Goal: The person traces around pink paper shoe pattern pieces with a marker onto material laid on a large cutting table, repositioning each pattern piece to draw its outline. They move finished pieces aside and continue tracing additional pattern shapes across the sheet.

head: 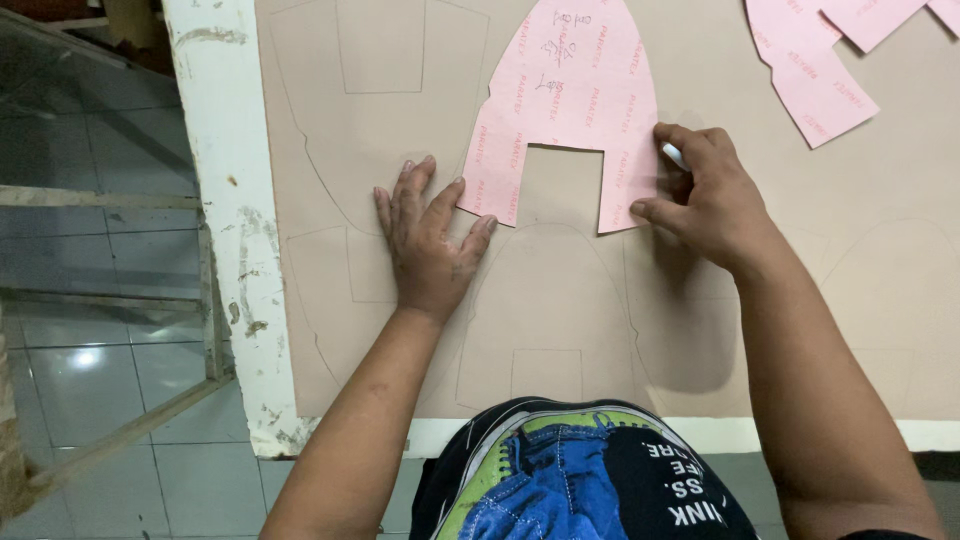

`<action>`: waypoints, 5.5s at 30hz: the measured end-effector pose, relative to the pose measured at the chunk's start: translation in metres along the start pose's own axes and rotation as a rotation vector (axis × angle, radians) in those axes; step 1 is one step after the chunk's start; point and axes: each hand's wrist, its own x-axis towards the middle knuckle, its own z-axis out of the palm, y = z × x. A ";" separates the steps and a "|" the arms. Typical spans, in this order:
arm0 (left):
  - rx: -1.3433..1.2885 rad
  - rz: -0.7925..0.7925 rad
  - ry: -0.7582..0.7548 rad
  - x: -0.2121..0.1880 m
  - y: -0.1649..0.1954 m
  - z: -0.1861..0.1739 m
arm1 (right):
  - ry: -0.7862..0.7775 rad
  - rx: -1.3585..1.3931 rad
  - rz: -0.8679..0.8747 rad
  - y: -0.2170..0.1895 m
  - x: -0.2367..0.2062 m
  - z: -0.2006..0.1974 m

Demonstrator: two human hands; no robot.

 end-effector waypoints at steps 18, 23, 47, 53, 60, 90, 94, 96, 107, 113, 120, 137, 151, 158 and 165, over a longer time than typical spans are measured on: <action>-0.019 -0.046 -0.018 0.001 0.003 0.003 | 0.009 -0.001 -0.007 0.008 0.003 -0.002; -0.019 -0.044 -0.017 0.000 0.004 0.003 | 0.011 -0.012 0.023 0.007 0.003 -0.001; 0.089 0.042 -0.070 0.007 0.010 0.005 | 0.004 -0.091 0.018 -0.001 0.005 0.003; 0.236 0.144 -0.281 0.042 0.075 0.038 | -0.004 -0.116 0.013 0.002 0.011 0.007; 0.448 -0.051 -0.641 0.067 0.124 0.033 | 0.015 -0.033 -0.094 0.013 0.022 0.008; 0.454 0.088 -0.962 0.075 0.125 0.040 | -0.438 -0.373 -0.528 -0.143 0.066 0.073; 0.457 0.095 -0.957 0.077 0.125 0.040 | -0.316 -0.481 -0.685 -0.134 0.070 0.080; 0.457 0.099 -0.952 0.078 0.125 0.039 | -0.290 -0.468 -0.704 -0.132 0.075 0.079; 0.595 0.167 -0.869 0.098 0.128 0.017 | -0.092 -0.367 -0.505 -0.131 0.115 0.037; 0.629 0.094 -0.997 0.132 0.135 0.004 | 0.022 -0.296 -0.576 -0.129 0.137 0.030; 0.702 0.078 -0.992 0.143 0.146 -0.007 | 0.186 -0.359 -0.547 -0.114 0.160 -0.008; 0.429 -0.112 -0.916 0.139 0.151 -0.011 | 0.292 -0.234 -0.357 0.016 0.034 -0.016; 0.604 -0.001 -0.894 0.135 0.149 0.001 | 0.209 -0.097 -0.152 0.045 -0.047 0.008; 0.605 0.005 -0.883 0.134 0.149 0.001 | 0.202 -0.052 -0.156 0.049 -0.049 0.010; 0.579 -0.003 -0.870 0.134 0.147 0.002 | 0.288 -0.096 -0.327 0.048 -0.055 0.021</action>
